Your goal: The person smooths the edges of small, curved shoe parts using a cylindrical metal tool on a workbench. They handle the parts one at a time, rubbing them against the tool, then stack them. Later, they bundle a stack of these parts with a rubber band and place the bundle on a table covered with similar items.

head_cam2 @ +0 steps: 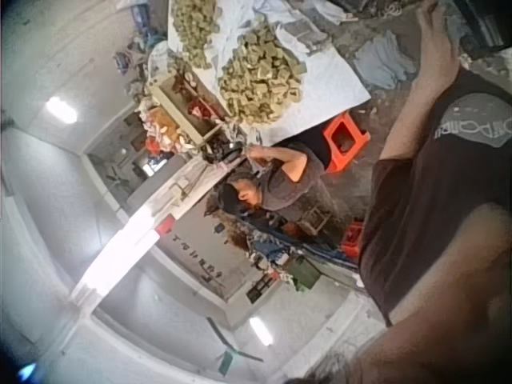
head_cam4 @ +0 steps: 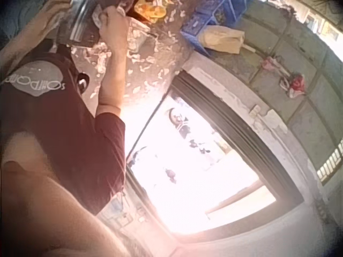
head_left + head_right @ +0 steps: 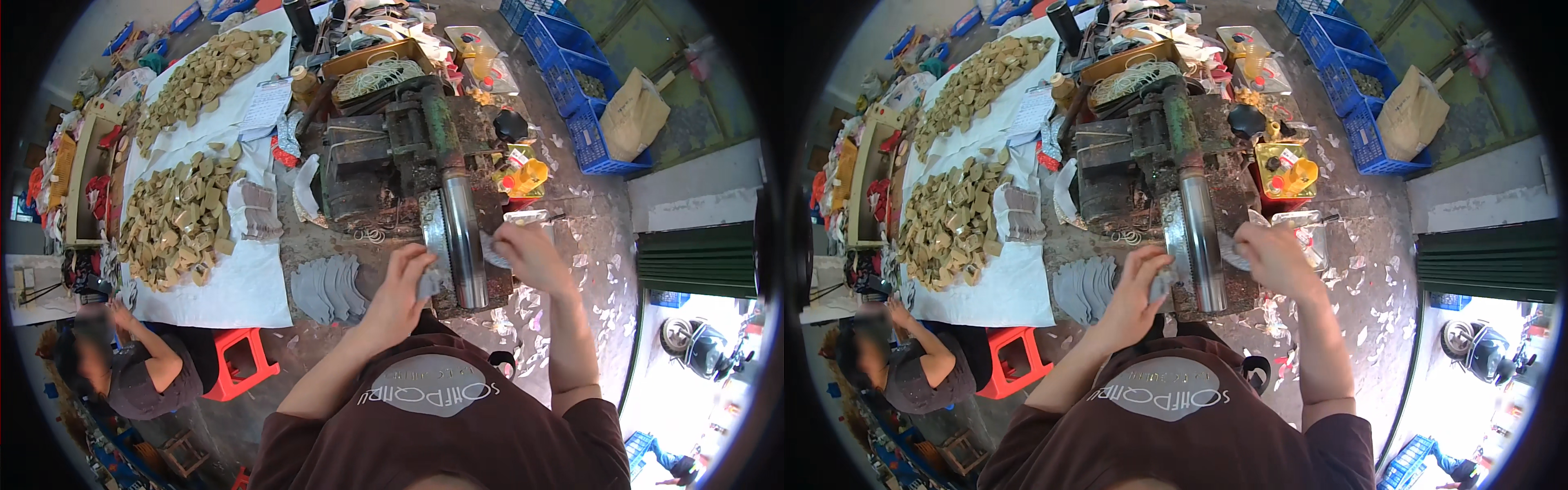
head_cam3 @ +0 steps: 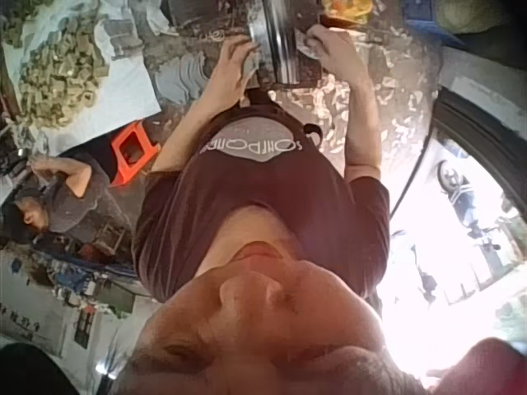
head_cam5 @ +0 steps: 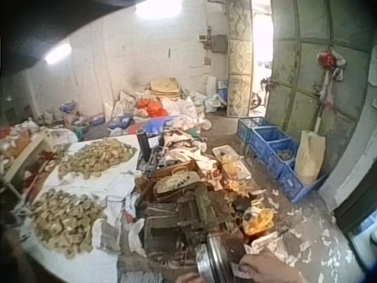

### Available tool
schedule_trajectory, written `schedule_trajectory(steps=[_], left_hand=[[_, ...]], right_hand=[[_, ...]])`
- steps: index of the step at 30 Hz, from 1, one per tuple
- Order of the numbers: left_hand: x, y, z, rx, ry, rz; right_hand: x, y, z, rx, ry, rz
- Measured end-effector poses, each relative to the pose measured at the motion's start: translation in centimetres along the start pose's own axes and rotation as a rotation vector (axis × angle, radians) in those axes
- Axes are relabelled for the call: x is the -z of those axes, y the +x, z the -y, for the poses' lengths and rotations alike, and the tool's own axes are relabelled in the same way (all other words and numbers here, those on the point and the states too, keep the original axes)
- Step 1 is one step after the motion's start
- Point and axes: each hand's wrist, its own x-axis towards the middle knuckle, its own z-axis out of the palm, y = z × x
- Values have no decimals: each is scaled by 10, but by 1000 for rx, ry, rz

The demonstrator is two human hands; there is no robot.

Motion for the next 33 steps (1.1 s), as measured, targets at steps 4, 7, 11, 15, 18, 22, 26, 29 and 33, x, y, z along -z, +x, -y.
schedule_trajectory(steps=[4, 7, 11, 15, 18, 22, 26, 29, 33], left_hand=[[-15, 9, -6, 93, -68, 55], [-4, 5, -2, 89, -55, -45], [37, -17, 16, 115, 81, -231], [91, -63, 80, 277, 220, -469], [111, -104, 113, 263, 631, -319], [90, -155, 149, 405, 819, 176], [87, -151, 134, 564, 618, 182], [101, -104, 94, 478, 412, -39], [84, -49, 36, 215, -201, -203]], right_hand=[[-15, 7, 16, 112, -54, -233], [-18, 6, 14, 106, 2, -328], [-15, 1, 13, -32, 256, -315], [-18, -3, 12, -41, 307, -405], [-20, -2, 11, -57, 339, -400], [-22, 0, 11, -56, 357, -410], [-22, -1, 16, -25, 377, -414], [-15, -2, 43, 53, 404, -333], [-29, 2, 97, 370, 276, -245]])
